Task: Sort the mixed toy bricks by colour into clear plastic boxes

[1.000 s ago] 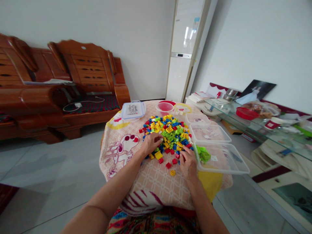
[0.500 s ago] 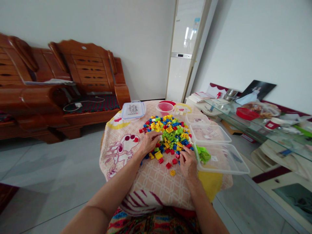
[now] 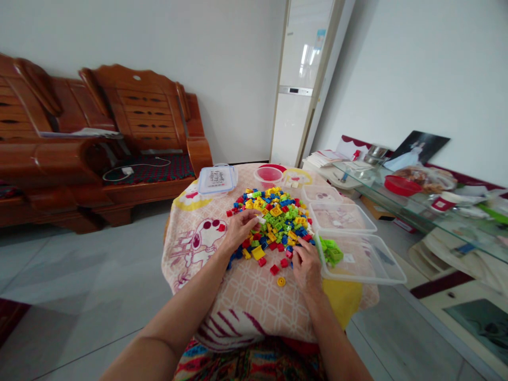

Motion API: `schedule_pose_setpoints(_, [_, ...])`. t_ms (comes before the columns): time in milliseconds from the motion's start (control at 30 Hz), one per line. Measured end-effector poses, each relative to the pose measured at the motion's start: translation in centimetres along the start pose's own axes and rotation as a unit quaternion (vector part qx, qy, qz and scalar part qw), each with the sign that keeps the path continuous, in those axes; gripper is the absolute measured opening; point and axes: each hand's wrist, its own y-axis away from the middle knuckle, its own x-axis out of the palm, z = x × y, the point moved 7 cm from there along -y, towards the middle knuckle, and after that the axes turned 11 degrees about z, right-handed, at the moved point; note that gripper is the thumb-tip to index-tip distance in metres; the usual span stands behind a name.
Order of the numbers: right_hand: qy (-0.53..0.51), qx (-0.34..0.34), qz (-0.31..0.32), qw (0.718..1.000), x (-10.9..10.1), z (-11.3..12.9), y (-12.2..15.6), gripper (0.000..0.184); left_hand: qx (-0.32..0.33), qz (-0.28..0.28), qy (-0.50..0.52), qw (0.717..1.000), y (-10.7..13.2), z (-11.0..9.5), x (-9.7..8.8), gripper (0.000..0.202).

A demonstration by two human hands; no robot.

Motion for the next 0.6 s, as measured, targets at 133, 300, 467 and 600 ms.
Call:
schedule_pose_setpoints(133, [0.009,0.001,0.000,1.000,-0.02,0.03,0.00,0.026,-0.008,0.000,-0.013,1.000,0.15,-0.11,0.01,0.047])
schedule_pose_setpoints(300, [0.016,-0.003,0.003,1.000,-0.05,0.11,-0.07,0.026,-0.014,0.001,0.019,1.000,0.14,0.17,0.03,0.048])
schedule_pose_setpoints(467, [0.015,-0.004,0.001,1.000,-0.01,0.07,-0.07,0.026,-0.018,0.003,0.038,0.999,0.16,0.29,0.06,0.047])
schedule_pose_setpoints(600, [0.014,-0.005,-0.001,1.000,0.06,-0.01,-0.01,0.026,-0.017,0.004,0.056,0.998,0.13,0.27,0.10,0.045])
